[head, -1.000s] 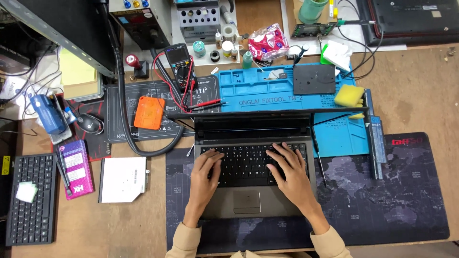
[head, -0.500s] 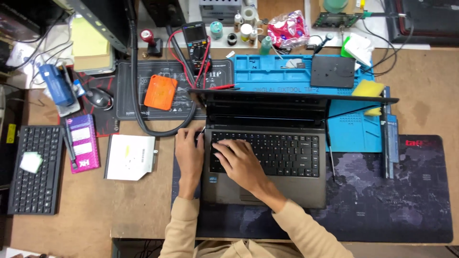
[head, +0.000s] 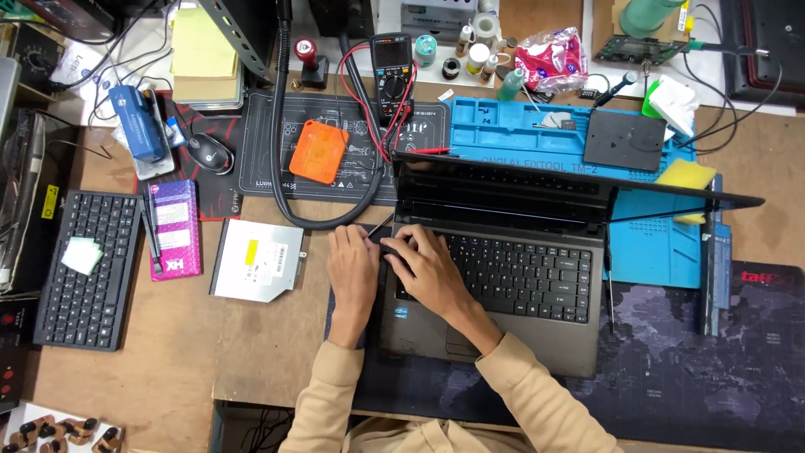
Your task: The person disassembles a laptop by prying off the keyboard and then unscrewing the bottom casing.
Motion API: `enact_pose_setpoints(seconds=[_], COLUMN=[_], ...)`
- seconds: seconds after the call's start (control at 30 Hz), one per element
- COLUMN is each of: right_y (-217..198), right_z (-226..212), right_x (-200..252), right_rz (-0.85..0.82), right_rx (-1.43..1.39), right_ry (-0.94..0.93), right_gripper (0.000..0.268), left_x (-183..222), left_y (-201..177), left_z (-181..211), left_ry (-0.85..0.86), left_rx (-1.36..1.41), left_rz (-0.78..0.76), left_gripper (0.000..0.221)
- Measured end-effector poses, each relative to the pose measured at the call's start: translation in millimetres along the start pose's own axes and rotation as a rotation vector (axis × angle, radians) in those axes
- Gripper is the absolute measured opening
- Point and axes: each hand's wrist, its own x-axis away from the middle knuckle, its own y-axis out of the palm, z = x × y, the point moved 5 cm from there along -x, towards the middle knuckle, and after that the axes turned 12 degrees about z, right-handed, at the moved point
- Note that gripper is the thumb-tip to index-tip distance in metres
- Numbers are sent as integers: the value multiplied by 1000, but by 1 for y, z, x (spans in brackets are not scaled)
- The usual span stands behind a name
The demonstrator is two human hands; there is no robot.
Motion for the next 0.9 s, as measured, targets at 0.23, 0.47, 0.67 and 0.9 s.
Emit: enact_pose_setpoints(seconds=[0.23,0.47,0.67,0.9], right_y=[4,3,-12,-50], right_z=[-3,-19,-32,-25], right_x=[5,21,30,45], right_rz=[-21,-61,-140,83], right_rx=[6,-107,-331,-759], right_ry=[24,27,111,419], right_gripper=[21,24,36,18], left_x=[22,51,59,47], left_y=[-42,-88,-106,-113], left_z=[-20,-38,-26,55], left_ry=[16,-141,-140,193], left_rx=[24,79,297,422], left_rz=[-64,-194,-126,-30], left_gripper=[17,16,16,19])
